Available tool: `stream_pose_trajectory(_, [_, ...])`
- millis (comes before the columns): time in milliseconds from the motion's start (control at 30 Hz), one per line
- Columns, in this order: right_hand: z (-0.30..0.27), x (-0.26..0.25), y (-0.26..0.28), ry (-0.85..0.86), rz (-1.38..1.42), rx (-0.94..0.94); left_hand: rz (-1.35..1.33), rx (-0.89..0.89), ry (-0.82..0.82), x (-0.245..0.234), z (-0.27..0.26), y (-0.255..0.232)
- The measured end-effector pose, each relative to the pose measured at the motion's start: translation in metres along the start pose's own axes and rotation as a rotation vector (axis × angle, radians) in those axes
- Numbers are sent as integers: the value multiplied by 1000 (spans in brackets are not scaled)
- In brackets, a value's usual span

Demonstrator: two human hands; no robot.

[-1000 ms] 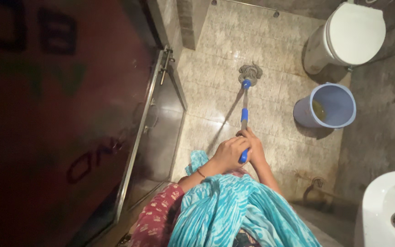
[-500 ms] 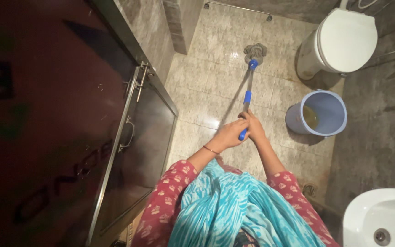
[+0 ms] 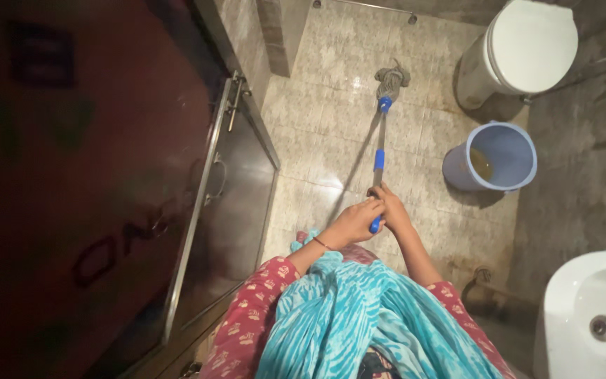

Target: The person mops the tiled bathroom floor using a blue-handled mop. They move the mop back and forth across the floor area near a toilet, a bucket, and a urinal.

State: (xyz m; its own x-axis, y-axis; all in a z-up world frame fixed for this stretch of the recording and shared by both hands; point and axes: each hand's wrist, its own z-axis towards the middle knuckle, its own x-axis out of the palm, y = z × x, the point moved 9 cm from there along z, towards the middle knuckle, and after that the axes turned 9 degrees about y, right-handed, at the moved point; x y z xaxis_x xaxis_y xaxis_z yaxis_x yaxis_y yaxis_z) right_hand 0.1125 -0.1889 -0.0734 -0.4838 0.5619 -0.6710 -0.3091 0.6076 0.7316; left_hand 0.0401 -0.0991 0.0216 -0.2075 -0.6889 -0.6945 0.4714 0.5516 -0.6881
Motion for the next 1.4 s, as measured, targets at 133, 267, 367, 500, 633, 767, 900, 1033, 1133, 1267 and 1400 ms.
stream_pose_trajectory(133, [-40, 13, 53, -20, 50, -3, 26, 16, -39, -17, -44, -26])
stream_pose_trajectory(267, [-84, 17, 113, -64, 59, 4, 46, 58, -19, -42, -81, -66])
stream_pose_trajectory(367, [-104, 24, 140, -65, 32, 96, 86, 26, 39, -55, -103, -92])
stream_pose_trajectory(500, [-127, 33, 156, -98, 59, 95, 94, 111, 23, -64, -116, -109])
stream_pose_trajectory(633, [-110, 41, 137, -112, -43, -21, 67, 95, -25, -69, -110, -102])
stream_pose_trajectory(767, [-85, 33, 111, -110, -54, -32, 39, 28, -74, -78, -86, -88])
stream_pose_trajectory(900, [-60, 18, 73, -66, 88, 162, -15, -4, -50, -75, -53, -70])
stream_pose_trajectory(1033, [-26, -7, 43, -103, 24, 49, -35, -28, -16, -58, -11, -43])
stream_pose_trajectory(1133, [3, -19, 7, -65, -12, 84, -42, -1, -35, -42, 19, -20])
stream_pose_trajectory(1267, [46, -38, -35, -4, -53, 89, -35, -2, -60, -21, 67, 17])
stream_pose_trajectory(1400, [75, -57, -62, -24, -77, 8, -21, -45, -13, -1, 100, 48])
